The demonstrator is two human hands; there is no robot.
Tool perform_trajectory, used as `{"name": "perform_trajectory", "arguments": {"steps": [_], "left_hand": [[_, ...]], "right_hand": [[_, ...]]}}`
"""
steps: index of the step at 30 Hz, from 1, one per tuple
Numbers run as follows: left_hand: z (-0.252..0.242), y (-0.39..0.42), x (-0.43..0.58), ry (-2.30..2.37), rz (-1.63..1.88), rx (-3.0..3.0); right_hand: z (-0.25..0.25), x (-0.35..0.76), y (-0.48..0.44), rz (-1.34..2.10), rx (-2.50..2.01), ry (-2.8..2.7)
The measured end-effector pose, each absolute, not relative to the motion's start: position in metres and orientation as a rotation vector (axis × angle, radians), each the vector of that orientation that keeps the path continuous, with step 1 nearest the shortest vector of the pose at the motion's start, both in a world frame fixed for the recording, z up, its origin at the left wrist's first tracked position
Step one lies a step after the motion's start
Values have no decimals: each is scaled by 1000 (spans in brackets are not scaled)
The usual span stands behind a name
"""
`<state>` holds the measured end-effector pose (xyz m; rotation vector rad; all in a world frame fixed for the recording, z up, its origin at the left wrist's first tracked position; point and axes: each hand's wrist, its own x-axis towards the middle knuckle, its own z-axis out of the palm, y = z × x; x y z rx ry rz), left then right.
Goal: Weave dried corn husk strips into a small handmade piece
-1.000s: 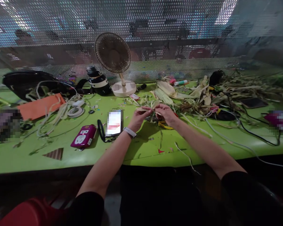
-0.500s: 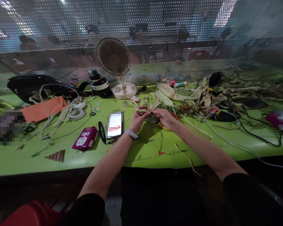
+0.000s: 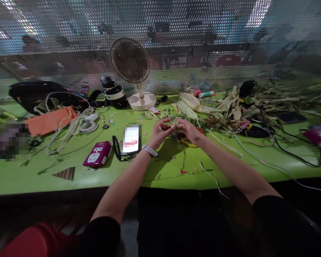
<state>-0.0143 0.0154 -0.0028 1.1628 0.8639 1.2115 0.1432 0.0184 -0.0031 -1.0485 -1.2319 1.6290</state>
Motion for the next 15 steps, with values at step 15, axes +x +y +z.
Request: {"name": "perform_trajectory", "arguments": {"steps": [15], "left_hand": [[-9, 30, -19, 746, 1126, 605]], "right_hand": [[11, 148, 13, 1932, -818, -896]]}}
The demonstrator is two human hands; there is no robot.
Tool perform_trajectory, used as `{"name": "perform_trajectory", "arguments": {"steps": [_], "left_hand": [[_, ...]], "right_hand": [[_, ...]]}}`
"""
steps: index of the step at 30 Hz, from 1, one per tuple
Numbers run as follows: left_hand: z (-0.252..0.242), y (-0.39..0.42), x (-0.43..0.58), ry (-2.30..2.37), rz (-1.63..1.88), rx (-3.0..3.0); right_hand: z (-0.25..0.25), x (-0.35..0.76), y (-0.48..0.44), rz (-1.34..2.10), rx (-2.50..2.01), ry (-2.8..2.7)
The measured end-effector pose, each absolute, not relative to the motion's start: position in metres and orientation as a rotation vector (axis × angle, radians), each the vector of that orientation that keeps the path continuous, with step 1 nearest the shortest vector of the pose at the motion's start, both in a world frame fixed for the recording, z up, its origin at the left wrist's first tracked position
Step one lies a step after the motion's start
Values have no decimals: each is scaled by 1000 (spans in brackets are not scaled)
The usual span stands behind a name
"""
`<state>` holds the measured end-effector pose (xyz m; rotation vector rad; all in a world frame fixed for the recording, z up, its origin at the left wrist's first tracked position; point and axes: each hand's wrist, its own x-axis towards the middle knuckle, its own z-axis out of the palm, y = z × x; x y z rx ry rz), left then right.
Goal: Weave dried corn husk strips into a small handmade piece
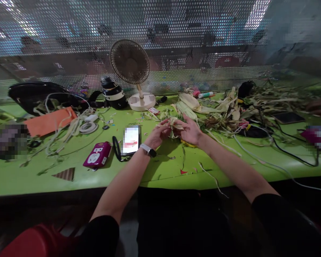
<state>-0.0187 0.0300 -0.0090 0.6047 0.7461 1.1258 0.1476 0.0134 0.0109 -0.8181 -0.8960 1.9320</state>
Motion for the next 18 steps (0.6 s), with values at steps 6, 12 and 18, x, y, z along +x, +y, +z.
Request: {"name": "perform_trajectory", "arguments": {"steps": [6, 12, 18], "left_hand": [[-10, 25, -16, 718, 1222, 654], [-1, 18, -16, 694, 1174, 803], [5, 22, -29, 868, 1101, 969]], "right_hand": [[1, 139, 14, 1610, -952, -1059], [-3, 135, 13, 1466, -980, -1136], [-3, 139, 17, 1484, -1020, -1204]]}}
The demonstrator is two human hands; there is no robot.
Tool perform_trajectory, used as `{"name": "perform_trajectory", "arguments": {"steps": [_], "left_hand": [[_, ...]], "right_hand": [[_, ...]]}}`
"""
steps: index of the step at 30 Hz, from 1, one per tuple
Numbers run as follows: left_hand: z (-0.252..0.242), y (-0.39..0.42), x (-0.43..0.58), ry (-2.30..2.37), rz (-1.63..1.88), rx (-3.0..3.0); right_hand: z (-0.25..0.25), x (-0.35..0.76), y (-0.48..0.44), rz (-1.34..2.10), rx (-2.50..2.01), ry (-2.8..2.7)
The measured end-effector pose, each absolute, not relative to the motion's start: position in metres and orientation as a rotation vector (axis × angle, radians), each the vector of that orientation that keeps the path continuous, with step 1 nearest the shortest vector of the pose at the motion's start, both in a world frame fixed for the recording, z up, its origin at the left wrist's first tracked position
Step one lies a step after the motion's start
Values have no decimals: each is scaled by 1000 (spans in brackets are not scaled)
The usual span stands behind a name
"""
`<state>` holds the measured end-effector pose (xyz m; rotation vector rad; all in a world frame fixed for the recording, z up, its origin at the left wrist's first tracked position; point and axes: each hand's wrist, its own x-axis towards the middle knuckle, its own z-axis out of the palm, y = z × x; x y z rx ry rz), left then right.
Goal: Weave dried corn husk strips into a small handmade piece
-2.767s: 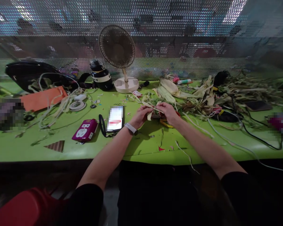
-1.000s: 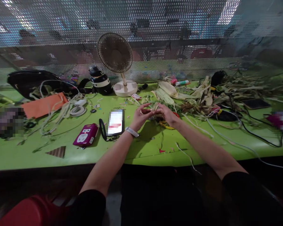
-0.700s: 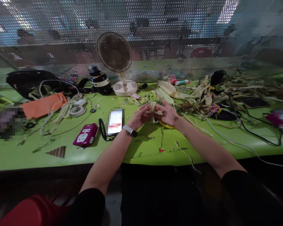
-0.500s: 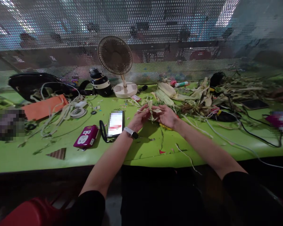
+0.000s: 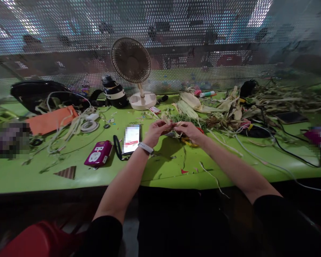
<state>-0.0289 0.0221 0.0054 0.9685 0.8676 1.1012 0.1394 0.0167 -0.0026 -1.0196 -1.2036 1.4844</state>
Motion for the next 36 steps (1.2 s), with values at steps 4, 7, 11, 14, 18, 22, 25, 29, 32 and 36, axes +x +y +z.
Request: {"name": "perform_trajectory", "arguments": {"steps": [4, 7, 11, 14, 18, 22, 25, 29, 32, 36], "left_hand": [[7, 29, -43, 915, 1007, 1033], [7, 31, -45, 919, 1017, 1059], [8, 28, -38, 943, 1015, 1081], [11, 25, -36, 969, 1031, 1075], [11, 25, -38, 994, 1018, 1074], [9, 27, -38, 987, 1067, 1136], [9, 27, -37, 969, 1125, 1124], [9, 28, -37, 952, 1128, 1075], [7, 29, -37, 959, 1111, 1066], [5, 30, -38, 964, 1107, 1054]], "right_hand": [[-3, 142, 19, 1553, -995, -1188], [-3, 143, 18, 1612, -981, -1135], [1, 144, 15, 1685, -995, -1232], [4, 144, 13, 1637, -1000, -1300], [5, 145, 13, 1634, -996, -1307], [5, 147, 15, 1670, -1045, -1295], [3, 148, 19, 1585, -1067, -1314], [2, 147, 24, 1455, -960, -1161], [5, 147, 26, 1534, -856, -1031], [8, 146, 25, 1558, -925, -1010]]}}
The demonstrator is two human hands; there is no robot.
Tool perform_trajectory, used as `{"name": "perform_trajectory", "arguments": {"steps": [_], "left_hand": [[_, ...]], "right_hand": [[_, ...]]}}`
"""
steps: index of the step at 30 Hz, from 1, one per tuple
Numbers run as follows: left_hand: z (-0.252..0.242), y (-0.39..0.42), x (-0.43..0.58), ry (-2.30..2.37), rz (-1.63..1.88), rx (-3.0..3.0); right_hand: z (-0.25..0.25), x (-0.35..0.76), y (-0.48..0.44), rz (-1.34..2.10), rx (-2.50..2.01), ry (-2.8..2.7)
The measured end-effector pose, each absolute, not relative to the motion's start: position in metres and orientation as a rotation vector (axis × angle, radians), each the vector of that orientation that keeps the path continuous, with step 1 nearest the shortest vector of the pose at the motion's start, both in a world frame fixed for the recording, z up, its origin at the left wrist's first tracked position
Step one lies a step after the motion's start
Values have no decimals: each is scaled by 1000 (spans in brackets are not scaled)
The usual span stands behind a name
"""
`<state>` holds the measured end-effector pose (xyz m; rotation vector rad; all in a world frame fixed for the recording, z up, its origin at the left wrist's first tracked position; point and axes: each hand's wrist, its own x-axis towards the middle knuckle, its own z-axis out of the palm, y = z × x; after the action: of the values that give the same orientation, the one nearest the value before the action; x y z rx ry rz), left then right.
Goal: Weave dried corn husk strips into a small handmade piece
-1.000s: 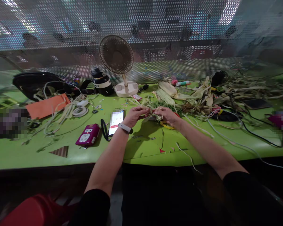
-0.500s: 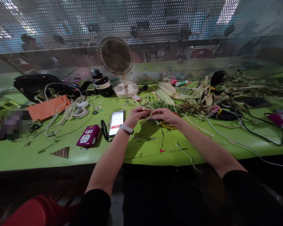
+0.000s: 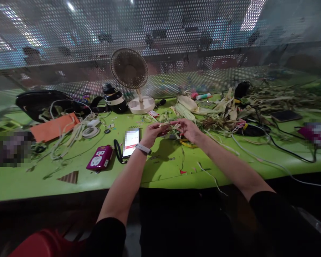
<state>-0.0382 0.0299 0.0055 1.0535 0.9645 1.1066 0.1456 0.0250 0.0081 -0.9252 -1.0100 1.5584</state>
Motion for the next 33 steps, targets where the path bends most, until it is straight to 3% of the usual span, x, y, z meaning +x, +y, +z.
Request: {"name": "perform_trajectory", "arguments": {"steps": [8, 28, 33], "left_hand": [[4, 30, -38, 956, 1057, 1035], [0, 24, -32, 882, 1103, 1230], [2, 21, -27, 841, 1227, 1261]], "right_hand": [[7, 145, 20, 1397, -1086, -1251], [9, 138, 6, 1480, -939, -1478], [1, 137, 10, 1138, -1071, -1661]]}}
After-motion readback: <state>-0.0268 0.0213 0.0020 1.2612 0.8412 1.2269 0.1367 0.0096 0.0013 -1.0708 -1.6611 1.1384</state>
